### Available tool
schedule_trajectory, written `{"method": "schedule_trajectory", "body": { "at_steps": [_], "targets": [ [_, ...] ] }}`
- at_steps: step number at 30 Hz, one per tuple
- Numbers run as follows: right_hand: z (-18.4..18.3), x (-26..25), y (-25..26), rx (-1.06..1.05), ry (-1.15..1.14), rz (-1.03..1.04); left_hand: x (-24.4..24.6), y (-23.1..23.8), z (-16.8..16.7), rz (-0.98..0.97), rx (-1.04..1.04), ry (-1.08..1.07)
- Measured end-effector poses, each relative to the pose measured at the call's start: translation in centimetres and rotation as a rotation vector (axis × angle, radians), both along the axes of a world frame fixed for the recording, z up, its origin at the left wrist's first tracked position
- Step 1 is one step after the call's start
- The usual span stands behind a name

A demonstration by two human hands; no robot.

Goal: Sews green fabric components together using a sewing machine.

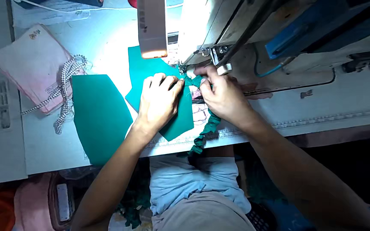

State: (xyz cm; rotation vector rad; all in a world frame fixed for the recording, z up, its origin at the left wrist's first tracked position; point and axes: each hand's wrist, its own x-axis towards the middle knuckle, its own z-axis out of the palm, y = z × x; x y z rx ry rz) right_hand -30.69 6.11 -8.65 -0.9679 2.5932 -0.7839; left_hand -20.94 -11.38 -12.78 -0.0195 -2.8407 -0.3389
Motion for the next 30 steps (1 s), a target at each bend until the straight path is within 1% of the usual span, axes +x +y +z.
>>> {"method": "schedule_trajectory", "body": {
  "at_steps": [3,5,7,11,13,15,18,19,20,21,22,25,26,30],
  "targets": [
    [-0.1,-1.2,-0.5,0.135,0.072,0.085,0.1,-0.3,0.1,0.01,-0.019,-0.04],
    [-0.6,-1.9,-0.8,0.16,0.096,0.125,0.1,-0.5,0.1,0.019,-0.011,-0.02],
    [-1.1,-2.2,-0.9,0.123,0.104,0.132,-0.1,-0.5,0.2,0.018,0.022,0.023],
    [-1.1,-2.2,-1.0,0.033,0.108,0.073,-0.7,-0.3,0.0,0.018,0.11,0.092],
    [-1.1,-2.2,-1.0,0.014,0.082,0.063,-1.0,-0.3,0.0,0.014,0.113,0.076],
    [-1.1,-2.3,-1.0,0.006,-0.009,0.034,-1.2,-0.3,0.0,-0.003,0.111,0.049],
    [-0.6,-3.0,-1.4,0.0,-0.363,-0.084,-1.6,-0.4,-0.2,-0.012,0.1,0.054],
    [-0.3,-3.0,-1.6,-0.031,-0.452,-0.119,-1.6,-0.6,-0.2,-0.01,0.098,0.063],
    [0.0,-2.8,-1.7,-0.056,-0.493,-0.137,-1.7,-0.7,-0.3,-0.011,0.101,0.081],
    [0.2,-2.7,-1.6,-0.056,-0.488,-0.131,-1.7,-0.9,-0.4,-0.01,0.101,0.101],
    [0.4,-2.3,-1.4,-0.04,-0.436,-0.104,-1.7,-1.1,-0.4,-0.013,0.097,0.113],
    [0.6,-0.3,-0.2,-0.018,-0.098,0.027,-1.4,-1.5,-0.4,-0.044,0.105,0.084],
    [0.5,0.4,0.2,-0.017,-0.032,0.059,-1.2,-1.6,-0.4,-0.042,0.129,0.057],
    [0.1,2.7,1.2,0.004,0.052,0.102,-0.8,-1.4,-0.8,0.01,0.241,0.002]
  ]
}}
